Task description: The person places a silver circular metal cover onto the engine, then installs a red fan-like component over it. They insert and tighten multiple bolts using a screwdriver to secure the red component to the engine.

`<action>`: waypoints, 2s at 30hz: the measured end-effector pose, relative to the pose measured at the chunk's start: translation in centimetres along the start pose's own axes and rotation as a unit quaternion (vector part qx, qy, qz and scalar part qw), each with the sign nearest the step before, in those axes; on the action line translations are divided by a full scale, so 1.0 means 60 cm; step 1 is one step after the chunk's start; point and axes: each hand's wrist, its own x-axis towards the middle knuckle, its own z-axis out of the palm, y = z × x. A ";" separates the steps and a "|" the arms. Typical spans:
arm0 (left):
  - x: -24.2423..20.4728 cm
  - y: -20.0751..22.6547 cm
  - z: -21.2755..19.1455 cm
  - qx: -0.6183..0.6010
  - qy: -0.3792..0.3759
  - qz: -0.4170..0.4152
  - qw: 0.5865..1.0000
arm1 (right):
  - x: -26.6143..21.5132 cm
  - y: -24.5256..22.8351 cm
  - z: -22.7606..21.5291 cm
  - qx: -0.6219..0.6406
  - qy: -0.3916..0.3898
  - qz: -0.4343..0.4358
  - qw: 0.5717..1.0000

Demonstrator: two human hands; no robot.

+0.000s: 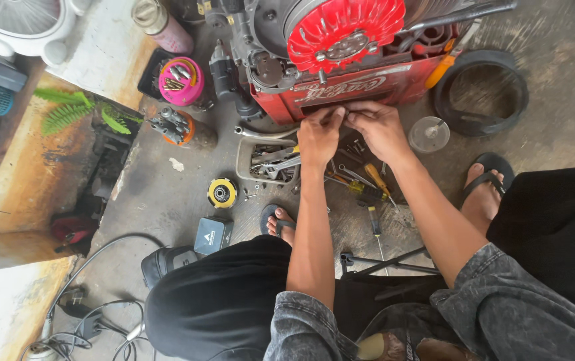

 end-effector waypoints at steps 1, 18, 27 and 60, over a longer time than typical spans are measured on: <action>-0.001 0.000 0.002 0.000 0.003 0.004 1.000 | -0.004 -0.013 0.002 0.001 -0.003 -0.004 1.000; -0.004 -0.022 -0.006 -0.430 -0.135 -0.002 0.893 | -0.073 -0.152 0.025 -0.283 -0.184 -0.161 0.927; -0.010 -0.020 -0.011 -0.368 -0.112 -0.025 0.923 | -0.055 -0.094 -0.049 -0.504 -0.153 0.049 0.849; 0.012 -0.007 0.006 -0.414 -0.043 -0.002 0.909 | -0.128 -0.118 -0.085 -0.704 -0.130 -0.031 0.697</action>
